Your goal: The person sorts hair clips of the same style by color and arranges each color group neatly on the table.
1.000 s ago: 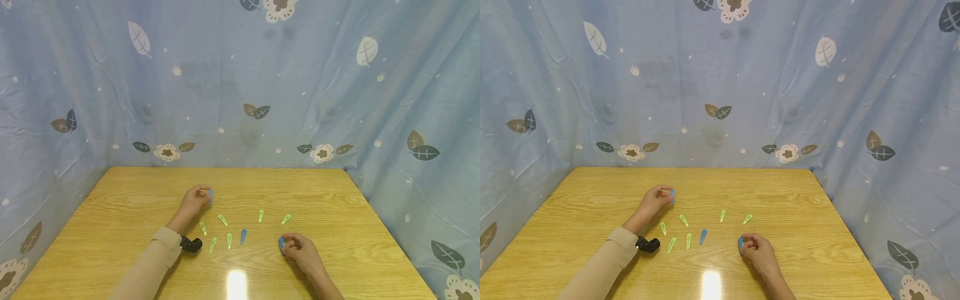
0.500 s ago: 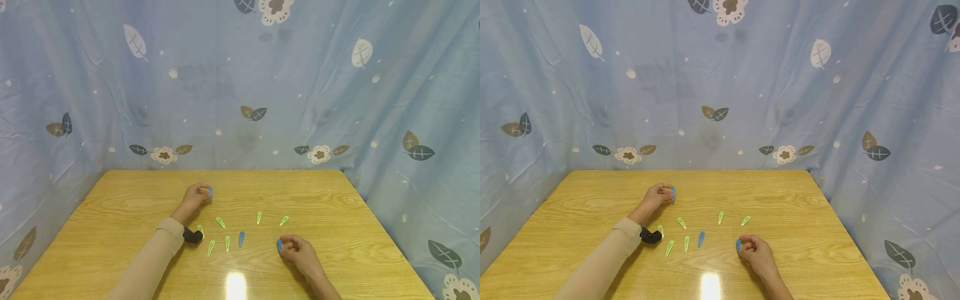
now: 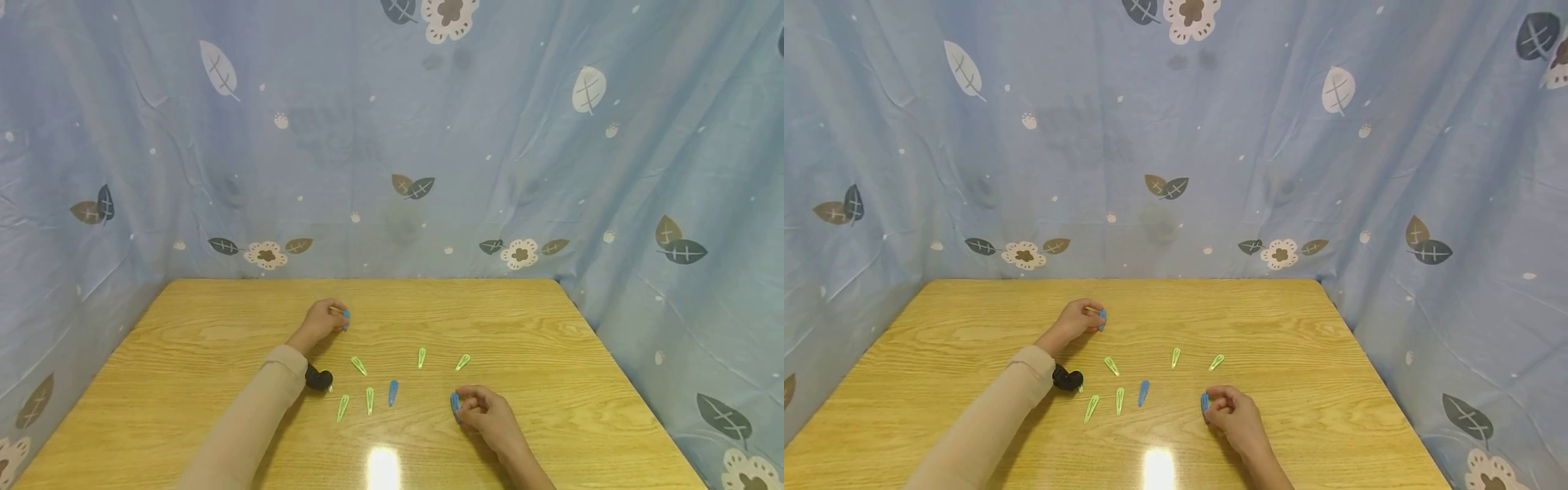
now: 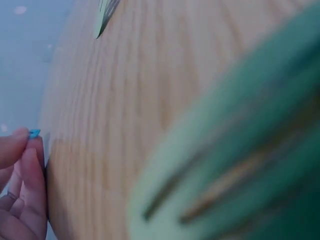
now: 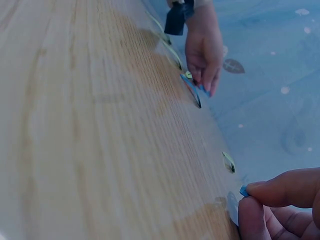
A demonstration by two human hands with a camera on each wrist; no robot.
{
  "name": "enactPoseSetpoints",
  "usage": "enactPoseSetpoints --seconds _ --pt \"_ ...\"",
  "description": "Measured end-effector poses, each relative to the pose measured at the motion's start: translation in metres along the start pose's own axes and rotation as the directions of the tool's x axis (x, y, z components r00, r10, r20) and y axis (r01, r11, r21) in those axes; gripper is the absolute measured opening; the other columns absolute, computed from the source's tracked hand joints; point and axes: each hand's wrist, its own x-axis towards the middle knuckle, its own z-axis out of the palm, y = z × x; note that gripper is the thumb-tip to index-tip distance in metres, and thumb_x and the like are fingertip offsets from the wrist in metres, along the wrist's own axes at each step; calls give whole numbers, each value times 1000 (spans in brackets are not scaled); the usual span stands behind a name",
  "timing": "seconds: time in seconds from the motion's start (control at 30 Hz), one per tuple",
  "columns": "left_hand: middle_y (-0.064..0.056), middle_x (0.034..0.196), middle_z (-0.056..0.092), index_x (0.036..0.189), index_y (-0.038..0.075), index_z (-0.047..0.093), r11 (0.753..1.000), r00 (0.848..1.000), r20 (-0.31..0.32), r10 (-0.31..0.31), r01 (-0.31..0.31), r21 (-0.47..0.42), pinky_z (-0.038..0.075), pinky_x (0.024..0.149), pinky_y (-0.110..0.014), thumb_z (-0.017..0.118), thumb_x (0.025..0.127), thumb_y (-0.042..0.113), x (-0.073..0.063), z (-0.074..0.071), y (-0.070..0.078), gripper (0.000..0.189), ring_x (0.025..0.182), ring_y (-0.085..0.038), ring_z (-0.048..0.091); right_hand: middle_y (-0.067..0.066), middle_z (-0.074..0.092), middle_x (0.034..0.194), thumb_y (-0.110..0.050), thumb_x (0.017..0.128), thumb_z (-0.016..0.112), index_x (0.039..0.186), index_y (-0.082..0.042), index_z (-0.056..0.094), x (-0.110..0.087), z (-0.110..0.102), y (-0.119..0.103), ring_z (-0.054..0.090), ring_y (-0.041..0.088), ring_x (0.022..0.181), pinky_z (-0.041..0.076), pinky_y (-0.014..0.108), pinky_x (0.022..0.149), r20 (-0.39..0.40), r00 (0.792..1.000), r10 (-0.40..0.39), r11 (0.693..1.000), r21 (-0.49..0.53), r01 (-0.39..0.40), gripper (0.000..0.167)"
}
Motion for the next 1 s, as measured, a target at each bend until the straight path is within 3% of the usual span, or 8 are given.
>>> enactPoseSetpoints --seconds 0.27,0.5,0.63,0.8,1.0 --pt "-14 91 65 112 -6 56 981 999 14 30 -32 193 52 70 -30 58 89 4 -5 3 11 25 75 -19 64 4 55 82 1 82 65 122 13 51 0 2 2 55 10 68 53 21 68 13 1000 -8 1000 0 8 44" --pt "-18 101 65 112 -6 56 973 1000 18 12 -16 231 53 73 -31 60 91 8 -5 1 12 26 76 -18 65 4 54 81 1 82 64 122 13 50 2 3 3 54 9 66 52 20 67 26 1000 -12 1000 12 12 44" --pt "-21 113 63 115 -4 57 969 998 50 27 -38 245 53 82 -39 61 91 12 -3 -5 9 29 88 -24 66 4 54 81 1 83 64 124 14 49 2 2 3 53 8 66 52 20 67 41 999 -11 1000 29 10 45" --pt "-19 123 58 120 2 61 944 990 106 94 -123 306 50 84 -43 62 91 16 -4 -17 6 32 106 -32 57 4 54 82 -1 83 64 124 14 48 2 0 3 53 8 67 52 20 68 49 999 -17 999 28 16 46" --pt "-15 113 62 123 12 65 946 978 179 104 -153 285 49 66 -32 67 89 20 1 -20 -1 35 81 -24 57 5 55 83 0 83 64 124 15 48 1 -3 3 55 9 69 52 21 68 43 999 -15 1000 21 14 46"
